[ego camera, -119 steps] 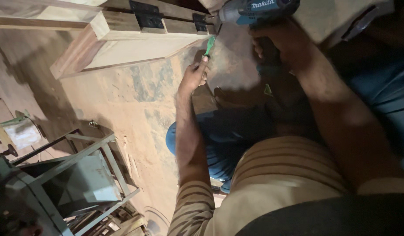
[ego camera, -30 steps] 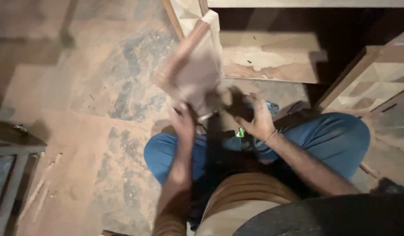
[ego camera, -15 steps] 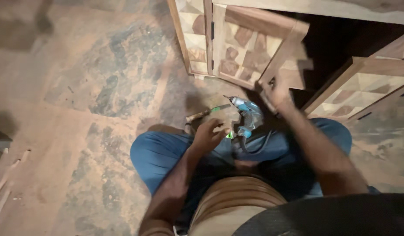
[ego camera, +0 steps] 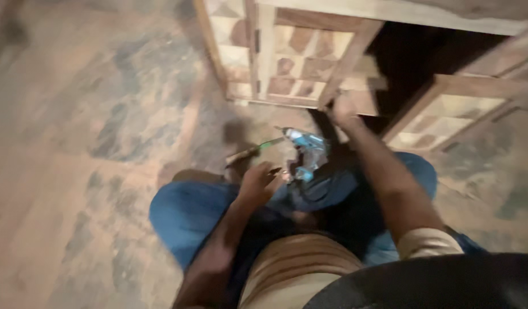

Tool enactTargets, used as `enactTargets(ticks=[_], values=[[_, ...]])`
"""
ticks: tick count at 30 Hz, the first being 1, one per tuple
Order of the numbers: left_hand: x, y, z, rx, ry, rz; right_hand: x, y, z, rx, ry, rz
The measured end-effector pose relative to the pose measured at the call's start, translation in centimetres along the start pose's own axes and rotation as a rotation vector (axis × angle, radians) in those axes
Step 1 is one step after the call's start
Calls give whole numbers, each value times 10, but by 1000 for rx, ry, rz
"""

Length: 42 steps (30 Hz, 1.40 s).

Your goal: The person sits on the floor of a woodworking shop and uses a cordless impact driver to drive screws into black hinge plates mounted on wooden cabinet doors. They hold each door steady, position screws, drive them in, and reposition the doors between screws.

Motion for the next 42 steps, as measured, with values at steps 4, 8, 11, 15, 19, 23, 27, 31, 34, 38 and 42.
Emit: enactTargets(ticks=[4,8,11,15,19,23,27,31,34,38,42], values=[[-3,1,-4,-3,34,-34,-9,-2,-11,41,25,25],[-5,2,-3,18,56,-1,-7,0,-8,-37,98,95],[-10,1,-3,27,20,-26,-13,0,-13,43,109,37],[-8,0,-4,27,68,10,-10,1,-9,24,120,73],[-10,1,-4,22,88,-18,-7,1,-6,-6,116,88],[-5,1,-7,39,178,19,-12,-1,-14,99,138,41],[-8,-1,-7,-12,-18,-39,-20,-3,-17,59,-13,-28],[-6,3,-8,12,-5,-20,-6,2,-14,-128,-58,157],[-12,1,-2,19,19,-66,5,4,-15,-176,113,261],[-16,4,2,12,29,-89,-4,1,-29,-22,32,170],[-16,6,2,7,7,-102,-2,4,-25,-72,-29,155]])
Point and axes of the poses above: each hand's wrist, its own y-axis away from the middle knuckle, its own z-axis out of the back of the hand, x = y × z, the point moved 9 cm from there along -y, towards the middle knuckle, and after that the axes turned 4 degrees about z, right-handed, at the moved point
